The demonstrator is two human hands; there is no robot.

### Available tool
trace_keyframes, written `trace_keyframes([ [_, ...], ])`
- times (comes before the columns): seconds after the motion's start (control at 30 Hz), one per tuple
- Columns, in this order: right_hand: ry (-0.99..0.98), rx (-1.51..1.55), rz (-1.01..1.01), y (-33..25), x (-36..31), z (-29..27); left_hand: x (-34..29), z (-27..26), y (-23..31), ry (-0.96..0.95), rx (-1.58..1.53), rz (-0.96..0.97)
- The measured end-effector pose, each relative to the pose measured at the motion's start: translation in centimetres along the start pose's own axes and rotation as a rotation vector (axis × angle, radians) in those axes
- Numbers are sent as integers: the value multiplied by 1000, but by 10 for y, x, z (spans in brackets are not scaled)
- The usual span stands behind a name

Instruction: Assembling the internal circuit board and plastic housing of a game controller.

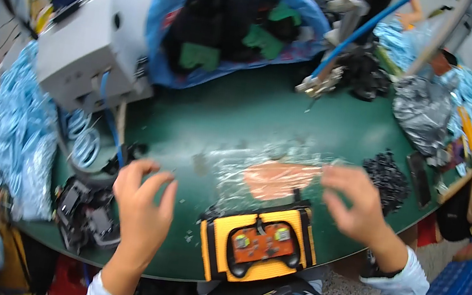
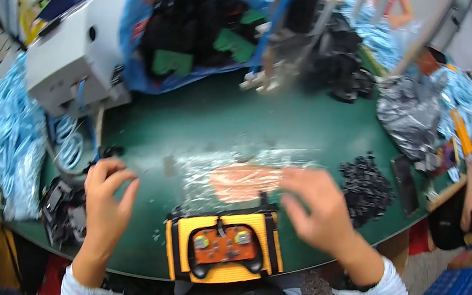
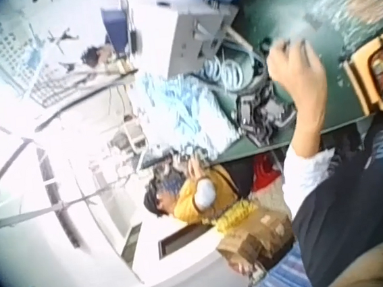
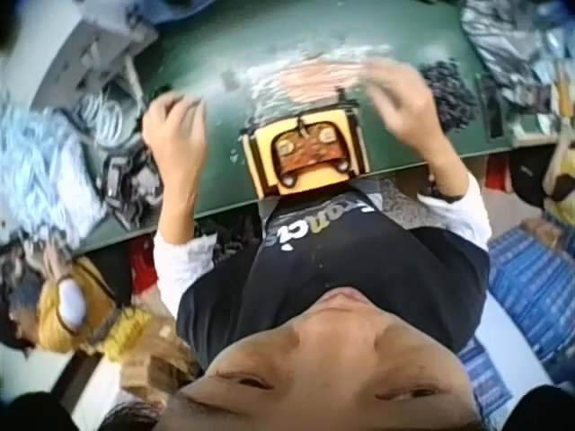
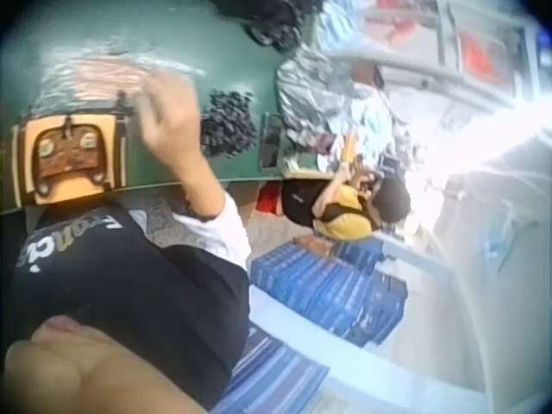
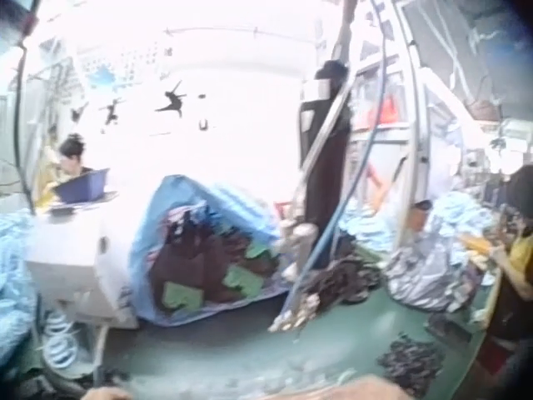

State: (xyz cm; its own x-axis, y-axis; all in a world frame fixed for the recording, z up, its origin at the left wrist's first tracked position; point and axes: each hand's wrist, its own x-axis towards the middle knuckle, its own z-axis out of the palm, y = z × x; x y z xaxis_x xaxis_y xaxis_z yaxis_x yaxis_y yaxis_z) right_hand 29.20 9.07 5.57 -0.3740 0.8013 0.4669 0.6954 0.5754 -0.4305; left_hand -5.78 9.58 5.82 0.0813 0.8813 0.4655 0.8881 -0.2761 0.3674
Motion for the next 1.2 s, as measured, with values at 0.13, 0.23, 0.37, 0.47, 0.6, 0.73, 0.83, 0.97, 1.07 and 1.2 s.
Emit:
trace_keyframes([
  [0.13,113,-417,236,107,44,-21,-30,3,9,-93,-125,-128],
  [0.23,-20,-779,457,193,83,-26,-41,9,21,-139,-195,-208],
  [0.37,-45,-728,683,278,101,-28,-52,6,33,-125,-257,-240],
  [0.47,99,-593,609,274,93,-44,-55,-11,30,-100,-261,-251],
  [0.6,309,-370,400,243,57,-83,-58,-21,25,-36,-277,-249],
  [0.73,325,137,542,181,-25,-146,-62,-27,30,16,-315,-236],
  [0.83,423,637,651,115,-68,-137,-67,-21,27,30,-257,-272],
  [0.97,-77,764,838,70,-74,-98,-69,-15,-1,111,235,-234],
  [1.07,-96,670,933,76,-71,-68,-75,-30,-34,163,442,-284],
  [1.2,-32,-187,570,69,-55,-59,-56,-28,-63,240,476,-95],
])
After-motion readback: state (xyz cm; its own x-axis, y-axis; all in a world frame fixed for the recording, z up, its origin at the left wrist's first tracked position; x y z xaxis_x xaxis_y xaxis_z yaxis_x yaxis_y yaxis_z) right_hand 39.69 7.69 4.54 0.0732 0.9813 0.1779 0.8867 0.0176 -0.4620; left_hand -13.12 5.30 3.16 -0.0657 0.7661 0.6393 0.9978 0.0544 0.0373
